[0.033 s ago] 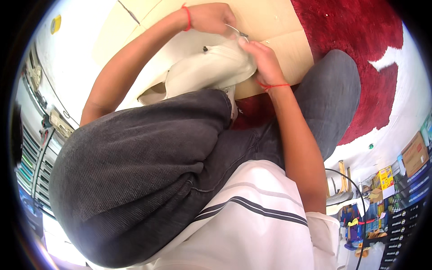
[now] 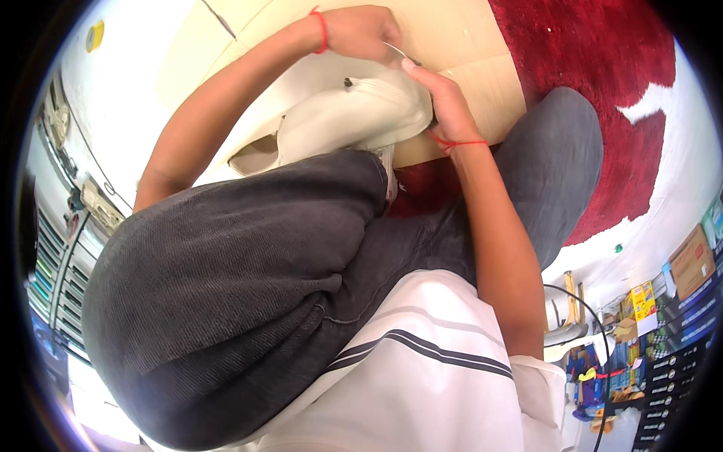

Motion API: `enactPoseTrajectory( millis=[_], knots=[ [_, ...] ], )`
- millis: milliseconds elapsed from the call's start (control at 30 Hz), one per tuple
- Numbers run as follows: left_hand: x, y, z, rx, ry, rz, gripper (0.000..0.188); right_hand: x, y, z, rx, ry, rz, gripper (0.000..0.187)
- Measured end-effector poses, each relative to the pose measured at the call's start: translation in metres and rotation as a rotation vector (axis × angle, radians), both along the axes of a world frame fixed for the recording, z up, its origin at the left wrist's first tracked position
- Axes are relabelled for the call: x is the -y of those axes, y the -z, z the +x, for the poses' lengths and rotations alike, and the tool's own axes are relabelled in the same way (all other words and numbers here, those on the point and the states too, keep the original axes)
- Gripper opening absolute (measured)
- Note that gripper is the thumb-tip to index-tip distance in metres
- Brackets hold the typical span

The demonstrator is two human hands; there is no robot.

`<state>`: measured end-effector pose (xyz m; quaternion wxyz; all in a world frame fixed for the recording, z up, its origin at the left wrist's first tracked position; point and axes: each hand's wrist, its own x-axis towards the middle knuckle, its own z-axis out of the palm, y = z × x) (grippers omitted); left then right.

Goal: The person sits on the floor and manipulates a beige fabric cover, folding and tucking its edges around a rigid plastic frame. They repeatedly adjust the fabric to fit the contours of the frame, occasionally flipping the assembly to work on different sides.

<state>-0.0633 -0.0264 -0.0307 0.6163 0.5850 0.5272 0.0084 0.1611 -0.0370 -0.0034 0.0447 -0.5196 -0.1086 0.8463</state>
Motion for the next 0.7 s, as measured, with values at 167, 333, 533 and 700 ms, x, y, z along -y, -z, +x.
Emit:
enactPoseTrajectory(
  millis=[167, 333, 533, 700],
  knots=[
    [-0.016, -0.027, 0.000, 0.077, 0.117, 0.143, 0.023, -0.013, -0.021, -0.008, 0.046, -0.332, 0.111, 0.039],
    [-0.027, -0.068, -0.020, 0.028, 0.126, 0.148, 0.023, 0.001, -0.019, 0.001, -0.001, -0.193, 0.384, 0.028],
    [-0.016, -0.092, -0.023, 0.011, 0.262, 0.253, 0.022, 0.013, -0.018, 0.000, -0.010, -0.124, 0.507, 0.023],
    [-0.005, -0.085, -0.021, -0.149, 0.178, 0.427, 0.020, 0.009, -0.019, 0.000, -0.041, -0.203, 0.605, 0.026]
  ],
)
